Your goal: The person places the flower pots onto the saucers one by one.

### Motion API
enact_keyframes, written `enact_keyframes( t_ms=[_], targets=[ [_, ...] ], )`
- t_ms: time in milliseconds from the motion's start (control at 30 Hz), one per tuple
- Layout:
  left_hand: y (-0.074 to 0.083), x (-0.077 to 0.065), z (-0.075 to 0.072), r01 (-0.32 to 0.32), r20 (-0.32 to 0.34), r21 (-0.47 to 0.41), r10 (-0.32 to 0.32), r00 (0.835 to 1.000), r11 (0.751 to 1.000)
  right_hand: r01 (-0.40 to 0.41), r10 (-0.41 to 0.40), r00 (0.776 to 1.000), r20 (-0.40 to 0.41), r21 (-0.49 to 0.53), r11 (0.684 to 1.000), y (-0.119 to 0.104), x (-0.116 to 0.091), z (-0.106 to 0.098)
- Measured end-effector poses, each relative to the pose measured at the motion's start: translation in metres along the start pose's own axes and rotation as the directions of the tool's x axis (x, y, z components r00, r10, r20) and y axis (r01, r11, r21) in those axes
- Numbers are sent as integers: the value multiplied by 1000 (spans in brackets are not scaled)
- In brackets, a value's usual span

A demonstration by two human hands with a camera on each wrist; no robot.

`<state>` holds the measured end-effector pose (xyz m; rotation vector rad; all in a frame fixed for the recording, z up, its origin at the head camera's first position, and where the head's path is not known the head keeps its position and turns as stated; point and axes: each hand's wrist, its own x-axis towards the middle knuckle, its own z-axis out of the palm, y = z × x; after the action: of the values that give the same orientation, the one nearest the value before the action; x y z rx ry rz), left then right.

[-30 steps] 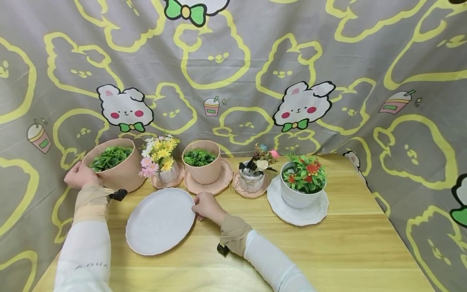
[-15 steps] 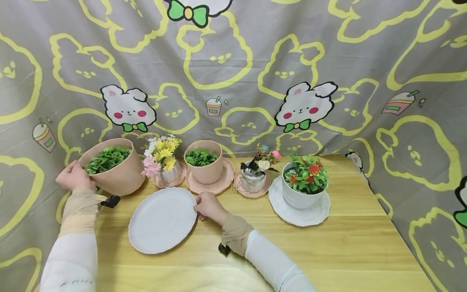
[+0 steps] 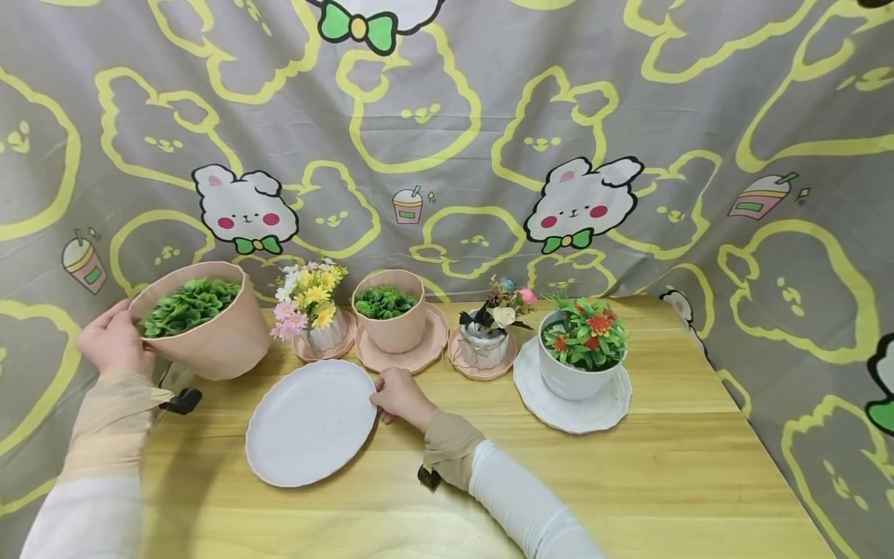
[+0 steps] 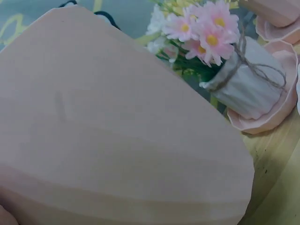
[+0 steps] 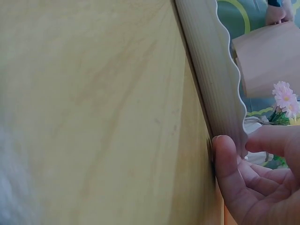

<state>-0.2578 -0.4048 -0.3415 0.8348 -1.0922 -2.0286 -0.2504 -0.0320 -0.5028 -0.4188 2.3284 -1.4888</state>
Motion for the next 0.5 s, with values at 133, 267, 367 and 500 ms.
enact_keyframes(
  t_ms=[133,267,367,500],
  targets=[
    [11,-6,-3,-1,16,22,1,1000,1000,5,-5,1000,1,-8,1000,0,0,0],
    [20,-15,-7,11,48,19,-12,999,1000,0,0,1000,2,-11,1000,0,0,0],
    [25,-23,-10,45,89,32,-47,995,998,-2,2,1000,1,-8,1000,0,0,0],
    [30,-36,-16,65,136,107,-79,988,992,8,-8,1000,-1,-11,1000,1,0,-1]
  ],
)
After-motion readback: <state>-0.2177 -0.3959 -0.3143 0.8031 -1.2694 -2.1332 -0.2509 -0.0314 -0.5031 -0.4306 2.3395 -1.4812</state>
